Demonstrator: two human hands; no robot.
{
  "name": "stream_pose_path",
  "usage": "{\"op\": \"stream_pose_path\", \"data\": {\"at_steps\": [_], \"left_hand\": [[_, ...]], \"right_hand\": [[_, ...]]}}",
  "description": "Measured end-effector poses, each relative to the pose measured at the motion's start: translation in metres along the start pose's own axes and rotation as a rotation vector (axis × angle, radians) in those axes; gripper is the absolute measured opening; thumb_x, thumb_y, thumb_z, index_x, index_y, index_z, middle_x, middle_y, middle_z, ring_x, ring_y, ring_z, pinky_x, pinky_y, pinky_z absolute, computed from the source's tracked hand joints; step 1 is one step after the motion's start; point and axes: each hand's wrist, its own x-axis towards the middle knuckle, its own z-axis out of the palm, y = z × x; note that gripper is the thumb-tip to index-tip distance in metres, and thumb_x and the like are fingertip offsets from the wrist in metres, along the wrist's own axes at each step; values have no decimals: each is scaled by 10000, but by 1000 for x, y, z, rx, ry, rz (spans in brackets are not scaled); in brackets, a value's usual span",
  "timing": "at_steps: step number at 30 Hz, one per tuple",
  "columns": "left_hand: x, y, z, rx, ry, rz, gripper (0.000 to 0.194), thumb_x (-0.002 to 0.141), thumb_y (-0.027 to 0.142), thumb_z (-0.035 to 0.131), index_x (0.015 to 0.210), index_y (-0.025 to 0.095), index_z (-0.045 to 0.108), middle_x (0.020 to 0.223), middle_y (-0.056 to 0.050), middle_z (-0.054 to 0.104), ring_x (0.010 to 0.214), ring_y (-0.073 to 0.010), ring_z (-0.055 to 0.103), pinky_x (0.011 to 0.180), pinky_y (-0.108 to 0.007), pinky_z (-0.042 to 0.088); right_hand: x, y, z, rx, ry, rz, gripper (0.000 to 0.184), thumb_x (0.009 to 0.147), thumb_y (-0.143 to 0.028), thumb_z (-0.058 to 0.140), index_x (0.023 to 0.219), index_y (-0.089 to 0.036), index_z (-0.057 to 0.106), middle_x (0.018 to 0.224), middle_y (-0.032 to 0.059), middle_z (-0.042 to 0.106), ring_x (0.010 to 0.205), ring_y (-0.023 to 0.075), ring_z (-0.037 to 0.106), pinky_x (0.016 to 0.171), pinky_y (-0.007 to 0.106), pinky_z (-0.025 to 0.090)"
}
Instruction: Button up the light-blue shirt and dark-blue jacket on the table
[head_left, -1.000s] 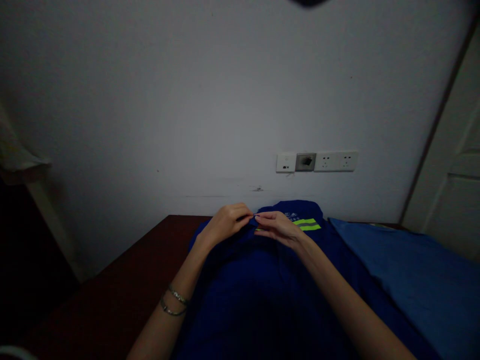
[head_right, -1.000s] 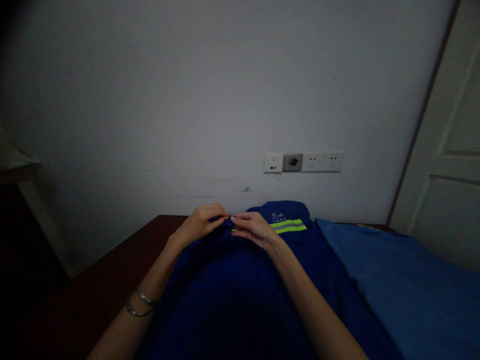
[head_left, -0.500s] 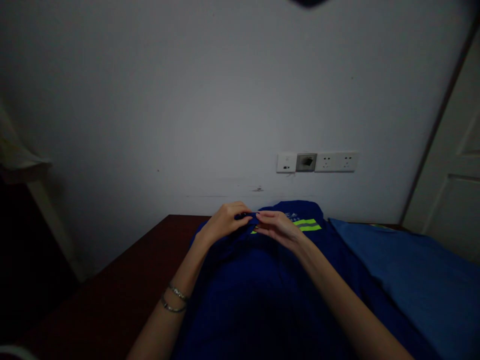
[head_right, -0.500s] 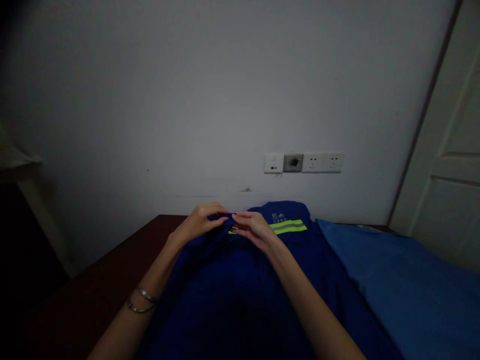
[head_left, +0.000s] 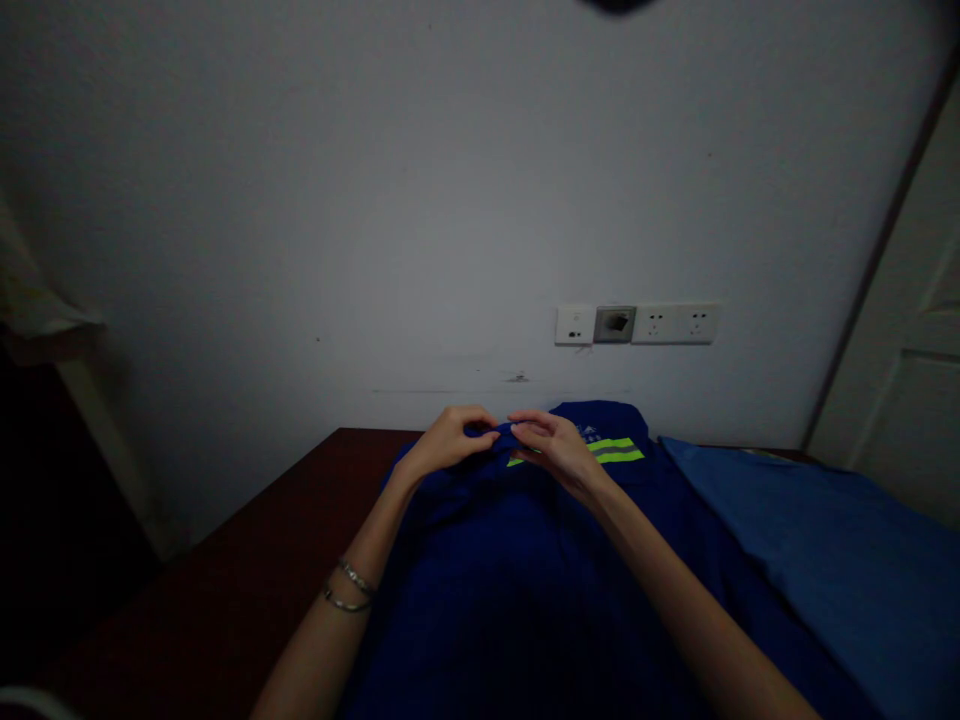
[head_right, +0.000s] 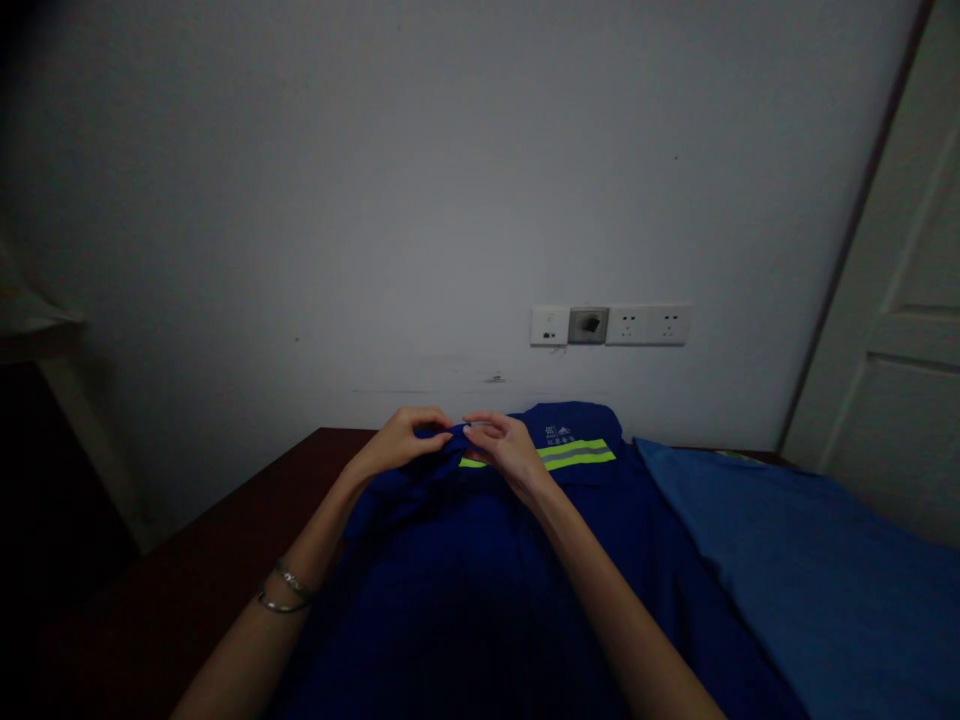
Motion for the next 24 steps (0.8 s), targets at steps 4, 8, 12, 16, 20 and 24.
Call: {"op": "stream_pose_path", "data": {"at_steps": [4, 8, 12, 16, 20, 24], "left_hand": [[0, -3, 1, -129, 23, -61, 151, 731, 218, 570, 798, 108, 650, 744, -24, 631, 697, -114, 552, 673, -230, 433], [0, -5, 0, -224, 6, -95, 178, 732, 245, 583, 814, 101, 649, 716, -21, 627, 666, -106, 546, 640, -221, 421], [0, -9, 1, -215, -17, -118, 160, 721, 228, 584, 793, 101, 649, 707, -19, 627, 664, -107, 547, 648, -225, 422], [1, -9, 2, -142, -39, -119, 154, 710, 205, 579, 800, 106, 654, 707, -15, 630, 665, -110, 544, 659, -228, 424], [0, -2, 0, -96, -65, -120, 162, 719, 232, 576, 778, 112, 667, 704, -18, 635, 660, -117, 538, 636, -221, 419], [-2, 8, -6, -143, -87, -196, 224, 733, 305, 579, 766, 113, 690, 657, -7, 625, 615, -113, 518, 575, -209, 389]], "right_hand": [[-1, 3, 0, -276, 58, -371, 280, 666, -318, 690, 914, -206, 622, 727, 4, 647, 687, 145, 604, 657, 263, 485], [-7, 1, -3, -759, 50, -756, 150, 818, -272, 534, 880, -211, 656, 870, 51, 659, 813, 165, 603, 750, 281, 468], [-13, -5, -7, -1219, 8, -992, 216, 867, -213, 452, 974, -209, 639, 1022, 97, 607, 914, 183, 568, 761, 304, 470], [-17, -11, -2, -1508, 45, -1164, 177, 852, -168, 472, 907, -176, 640, 1105, 128, 561, 1058, 238, 475, 830, 388, 449], [-19, -14, 2, -1577, 74, -1272, 143, 836, -151, 496, 856, -182, 634, 1148, 111, 534, 1158, 262, 375, 941, 491, 363], [-17, -11, 0, -1556, 149, -1327, 147, 838, -154, 495, 854, -200, 634, 1110, 90, 535, 1130, 247, 379, 971, 525, 314]]}}
